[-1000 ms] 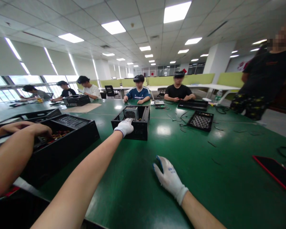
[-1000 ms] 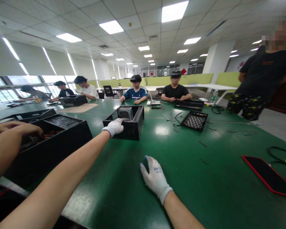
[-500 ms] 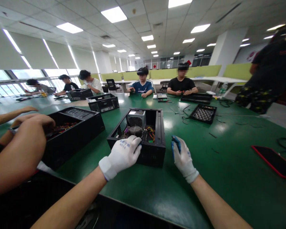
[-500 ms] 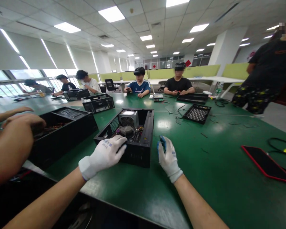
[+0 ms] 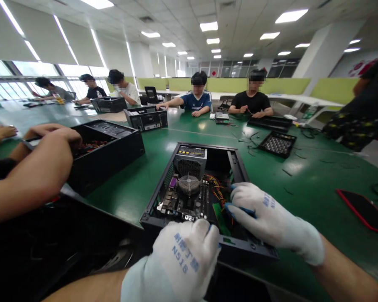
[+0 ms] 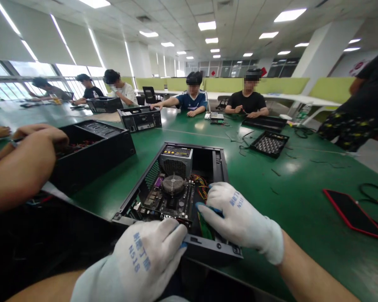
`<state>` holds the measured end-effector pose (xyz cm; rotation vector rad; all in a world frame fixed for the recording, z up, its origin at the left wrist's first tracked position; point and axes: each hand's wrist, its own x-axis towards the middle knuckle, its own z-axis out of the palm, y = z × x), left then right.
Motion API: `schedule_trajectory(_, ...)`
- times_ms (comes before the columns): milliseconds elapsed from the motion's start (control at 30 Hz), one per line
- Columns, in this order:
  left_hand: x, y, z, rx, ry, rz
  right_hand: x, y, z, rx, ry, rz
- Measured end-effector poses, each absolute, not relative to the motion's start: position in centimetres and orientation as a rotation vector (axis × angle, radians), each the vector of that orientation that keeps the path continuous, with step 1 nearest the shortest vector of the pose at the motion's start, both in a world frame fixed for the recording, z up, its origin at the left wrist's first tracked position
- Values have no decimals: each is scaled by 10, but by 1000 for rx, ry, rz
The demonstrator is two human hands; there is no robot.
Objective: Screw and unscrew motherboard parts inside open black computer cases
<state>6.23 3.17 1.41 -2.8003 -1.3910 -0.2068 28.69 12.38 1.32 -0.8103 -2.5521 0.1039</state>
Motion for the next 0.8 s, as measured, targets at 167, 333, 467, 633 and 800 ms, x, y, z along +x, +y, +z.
schedule_trajectory(167, 46, 24, 16, -2882, -1379, -237, 291, 109, 12, -814, -2709, 133)
schedule_trajectory(333, 15, 26, 6, -2761, -1473, -300, 289, 108, 16, -795, -2707, 136)
schedule_trajectory(467, 16, 23, 8, -2797, -1456, -249, 290, 103, 17, -778, -2726, 105)
schedule_trajectory(633, 28, 16, 7, -2785, -1504, -222, 292, 96, 18, -759, -2751, 48)
schedule_trajectory(800, 33, 16, 2, -2809, -1475, -245, 273, 110, 23, -847, -2827, -54)
